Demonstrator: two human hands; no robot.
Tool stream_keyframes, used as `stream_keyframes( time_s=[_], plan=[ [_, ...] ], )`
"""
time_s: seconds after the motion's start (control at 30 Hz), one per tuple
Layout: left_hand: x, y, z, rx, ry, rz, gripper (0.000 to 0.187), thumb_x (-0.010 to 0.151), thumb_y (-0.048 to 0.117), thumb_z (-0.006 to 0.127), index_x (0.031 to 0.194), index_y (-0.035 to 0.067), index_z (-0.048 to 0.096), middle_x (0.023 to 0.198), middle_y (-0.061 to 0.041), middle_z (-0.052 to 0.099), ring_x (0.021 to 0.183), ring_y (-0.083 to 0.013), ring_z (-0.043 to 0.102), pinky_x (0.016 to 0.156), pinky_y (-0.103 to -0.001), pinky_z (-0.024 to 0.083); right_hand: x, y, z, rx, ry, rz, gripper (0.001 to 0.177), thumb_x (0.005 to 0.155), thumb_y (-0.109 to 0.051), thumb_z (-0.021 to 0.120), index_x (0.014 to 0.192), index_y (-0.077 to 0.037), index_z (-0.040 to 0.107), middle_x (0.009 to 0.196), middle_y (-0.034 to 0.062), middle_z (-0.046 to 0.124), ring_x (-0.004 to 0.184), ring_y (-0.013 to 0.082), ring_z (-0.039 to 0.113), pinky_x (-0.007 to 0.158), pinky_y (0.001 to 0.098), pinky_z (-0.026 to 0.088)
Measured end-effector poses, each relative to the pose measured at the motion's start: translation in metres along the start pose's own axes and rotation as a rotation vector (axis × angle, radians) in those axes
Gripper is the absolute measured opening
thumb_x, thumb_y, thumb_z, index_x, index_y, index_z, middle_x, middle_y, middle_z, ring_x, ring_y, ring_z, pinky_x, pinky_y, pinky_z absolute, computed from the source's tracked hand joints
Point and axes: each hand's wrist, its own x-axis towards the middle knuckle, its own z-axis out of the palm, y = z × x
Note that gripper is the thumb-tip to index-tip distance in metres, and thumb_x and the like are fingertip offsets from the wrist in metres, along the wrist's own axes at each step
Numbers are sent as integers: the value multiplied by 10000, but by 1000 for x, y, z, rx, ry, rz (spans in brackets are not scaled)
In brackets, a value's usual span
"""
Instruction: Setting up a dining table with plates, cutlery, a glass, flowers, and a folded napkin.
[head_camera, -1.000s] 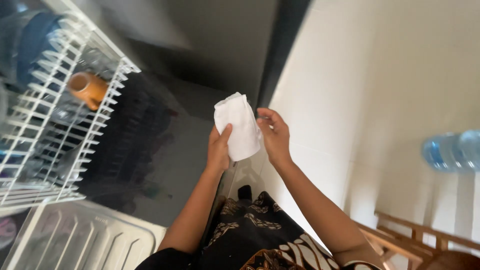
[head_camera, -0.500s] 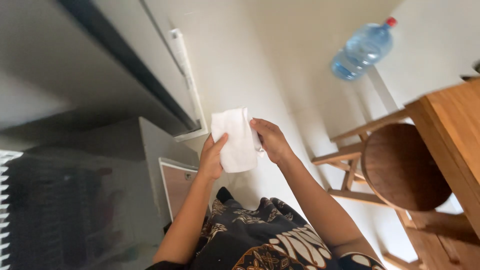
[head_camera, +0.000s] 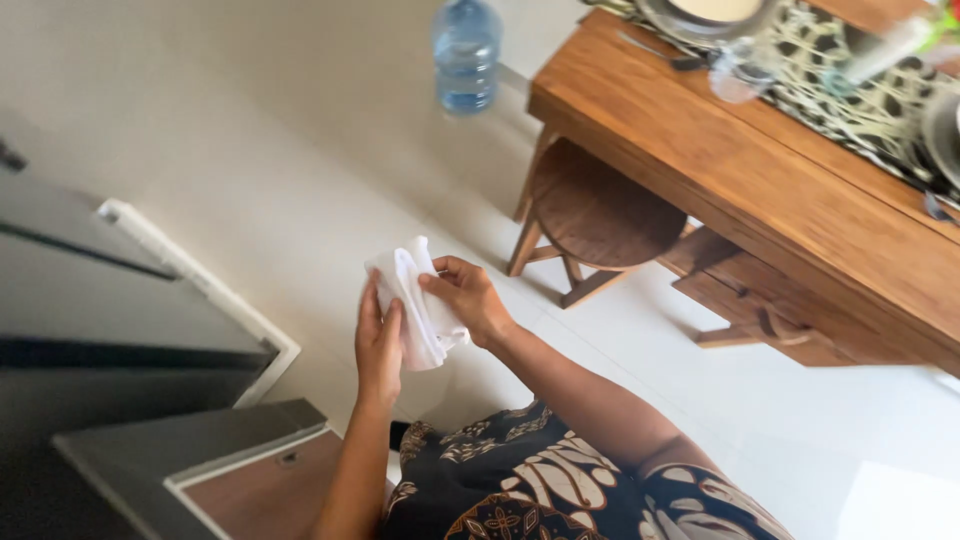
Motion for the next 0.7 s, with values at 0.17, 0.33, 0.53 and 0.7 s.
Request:
stream_keyframes(
  time_s=[0.17, 0.33, 0.53, 0.7],
  plan=[
    [4, -33, 50, 53, -187, -102, 645, 1074, 369, 478, 1589, 8, 337, 1593, -139, 447, 1457, -213, 437, 1169, -316, 358, -26, -4, -50, 19, 45, -95, 228, 997, -136, 661, 1145, 37, 667, 977, 87, 736, 835, 114, 682, 737, 269, 578],
    [-4, -24, 116, 120, -335, -130, 664, 1007, 373, 556, 1540, 18, 381, 1423, -124, 558, 1301, -187, 529, 1051, -318, 439, -54, -20, -94, 22, 125, -139, 233, 999, -130, 633, 1168, 24, 679, 980, 73, 737, 826, 99, 674, 728, 262, 577],
    [1, -48, 164, 90, -384, -161, 590, 996, 366, 602, 1436, -11, 490, 1254, -133, 642, 1133, -195, 623, 939, -334, 521, -77, -32, -140, -25, 248, -141, 220, 979, -125, 622, 1129, 24, 679, 974, 74, 746, 807, 111, 697, 719, 264, 602],
    [20, -64, 192, -148, -406, -380, 608, 1019, 439, 493, 1440, 1, 483, 1269, -125, 636, 1163, -206, 617, 957, -348, 535, -77, -34, -180, 105, 344, -138, 220, 1003, -168, 637, 1126, 12, 669, 950, 75, 731, 807, 119, 683, 717, 265, 573]
  ],
)
